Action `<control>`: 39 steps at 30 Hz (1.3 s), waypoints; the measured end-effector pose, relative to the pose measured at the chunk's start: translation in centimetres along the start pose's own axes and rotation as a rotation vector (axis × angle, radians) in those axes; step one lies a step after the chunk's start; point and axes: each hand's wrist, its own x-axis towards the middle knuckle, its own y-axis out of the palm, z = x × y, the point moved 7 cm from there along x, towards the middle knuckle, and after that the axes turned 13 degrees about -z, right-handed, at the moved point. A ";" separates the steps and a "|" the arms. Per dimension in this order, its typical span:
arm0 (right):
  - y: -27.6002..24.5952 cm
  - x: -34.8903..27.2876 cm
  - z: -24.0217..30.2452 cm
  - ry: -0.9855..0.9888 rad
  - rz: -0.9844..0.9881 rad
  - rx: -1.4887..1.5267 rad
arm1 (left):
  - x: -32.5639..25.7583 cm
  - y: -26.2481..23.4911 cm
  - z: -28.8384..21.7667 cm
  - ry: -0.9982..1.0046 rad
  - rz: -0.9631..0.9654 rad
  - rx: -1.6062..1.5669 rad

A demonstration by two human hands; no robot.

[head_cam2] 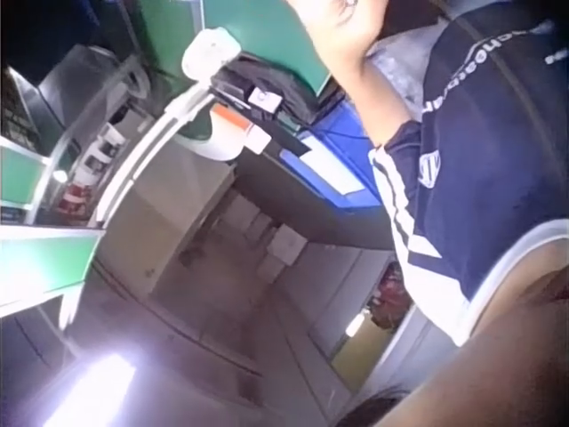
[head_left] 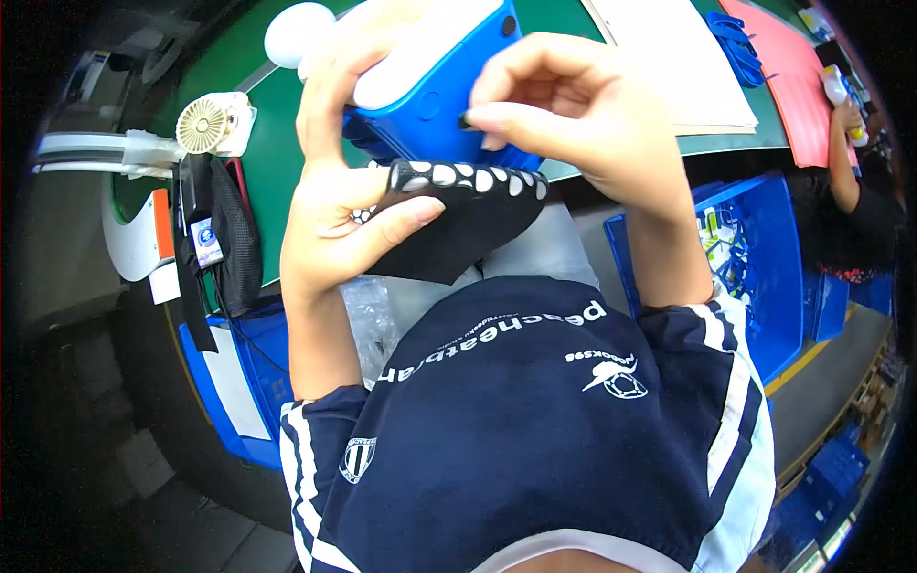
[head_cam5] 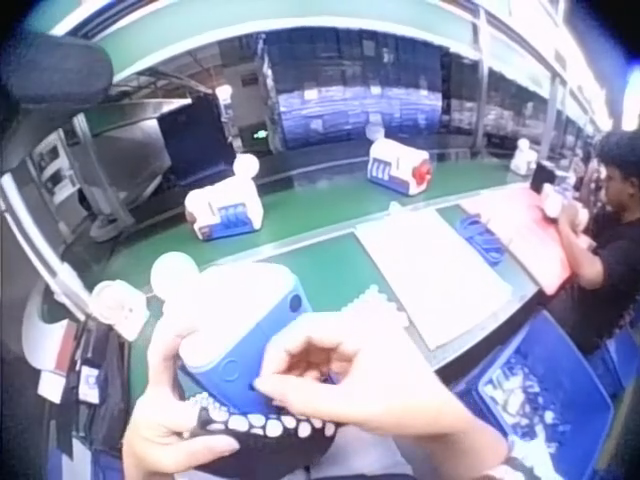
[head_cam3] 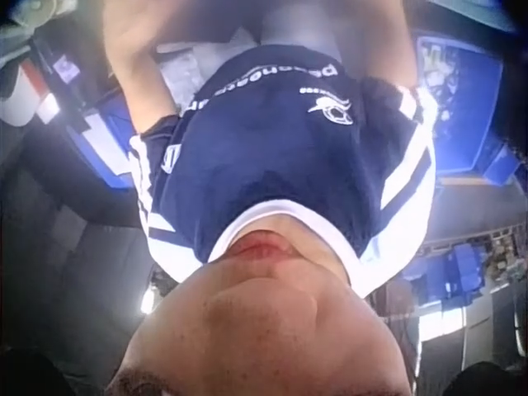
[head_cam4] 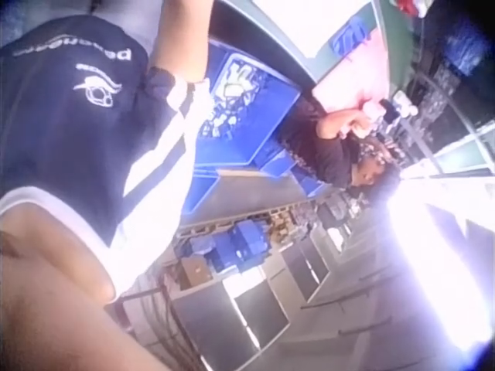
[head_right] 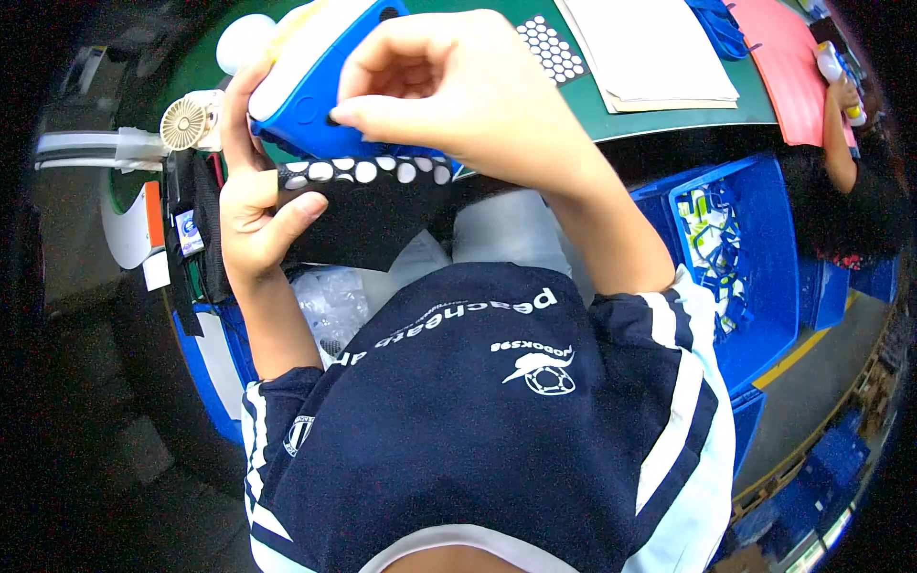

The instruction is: Applying circular white stickers to various plastic parts as part of a light fixture assembly.

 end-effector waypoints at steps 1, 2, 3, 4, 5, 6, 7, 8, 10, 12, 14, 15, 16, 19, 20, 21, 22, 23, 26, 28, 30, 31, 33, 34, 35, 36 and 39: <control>0.1 0.2 -0.2 -0.002 0.001 -0.001 | 0.1 0.3 -0.3 0.005 0.024 0.043; 0.4 0.5 -0.2 -0.020 0.011 0.016 | 0.1 0.2 -0.3 0.005 0.022 0.047; 0.6 0.7 -0.1 -0.038 0.021 0.032 | 0.1 0.2 -0.3 -0.001 0.023 0.028; 0.7 0.7 -0.1 -0.032 0.012 0.038 | 0.1 0.2 -0.2 -0.008 0.024 0.009; 0.8 0.7 0.0 -0.031 0.016 0.039 | 0.2 0.1 -0.2 -0.010 0.022 0.012; 0.8 0.7 0.0 -0.031 0.015 0.050 | 0.2 0.1 -0.3 0.006 0.028 0.011; 0.8 0.7 0.0 -0.030 0.014 0.060 | 0.3 0.1 -0.5 0.021 0.034 0.011; 0.8 0.7 -0.1 -0.045 0.003 0.052 | 0.4 0.2 -0.4 0.013 0.031 0.007; 0.7 0.7 -0.1 -0.046 0.003 0.041 | 0.4 0.3 -0.3 0.053 0.060 0.028; 0.7 0.7 0.0 -0.046 0.000 0.030 | 0.3 0.4 -0.8 0.093 0.089 0.048; 0.7 0.7 0.0 -0.051 -0.011 0.027 | 0.3 0.3 -1.2 0.009 0.043 -0.007; 0.7 0.7 0.1 -0.049 -0.012 0.025 | 0.4 0.4 -1.3 0.008 0.043 -0.010; 0.7 0.8 0.2 -0.061 -0.010 0.014 | 0.5 0.5 -1.3 -0.007 0.035 -0.021; 0.7 0.9 0.2 -0.083 -0.002 0.004 | 0.5 0.4 -0.7 0.012 0.056 0.011; 0.7 0.9 0.3 -0.095 0.000 -0.001 | 0.4 0.5 -0.6 0.049 0.083 0.049; 0.7 0.9 0.3 -0.094 0.000 -0.001 | 0.5 0.5 -0.5 0.049 0.083 0.048; 0.7 0.9 0.3 -0.088 -0.001 0.008 | 0.5 0.5 -0.5 0.058 0.086 0.046; 0.6 1.0 0.2 -0.081 -0.003 0.016 | 0.5 0.6 -0.5 0.067 0.089 0.042; 0.5 1.0 0.1 -0.084 -0.003 0.022 | 0.5 0.4 -1.1 -0.008 0.031 -0.032; 0.6 1.0 0.0 -0.080 -0.004 0.021 | 0.5 0.5 -1.2 -0.012 0.021 -0.032; 0.6 1.0 0.0 -0.076 -0.006 0.019 | 0.6 0.5 -1.3 -0.015 0.012 -0.034; 0.6 1.1 0.0 -0.067 -0.009 0.020 | 0.6 0.6 -1.4 -0.015 0.012 -0.020; 0.7 1.1 0.0 -0.059 -0.007 0.024 | 0.6 0.4 -1.1 -0.015 0.010 -0.003; 0.7 1.1 0.1 -0.061 -0.004 0.023 | 0.6 0.5 -0.7 0.048 0.041 0.035; 0.7 1.1 0.1 -0.062 -0.004 0.019 | 0.6 0.7 -0.7 0.114 0.074 0.067; 0.6 1.1 0.1 -0.061 -0.005 0.016 | 0.6 0.7 -1.0 0.114 0.073 0.065; 0.3 1.5 -0.7 -0.050 -0.009 -0.002 | 0.6 0.8 -1.7 0.022 0.030 -0.006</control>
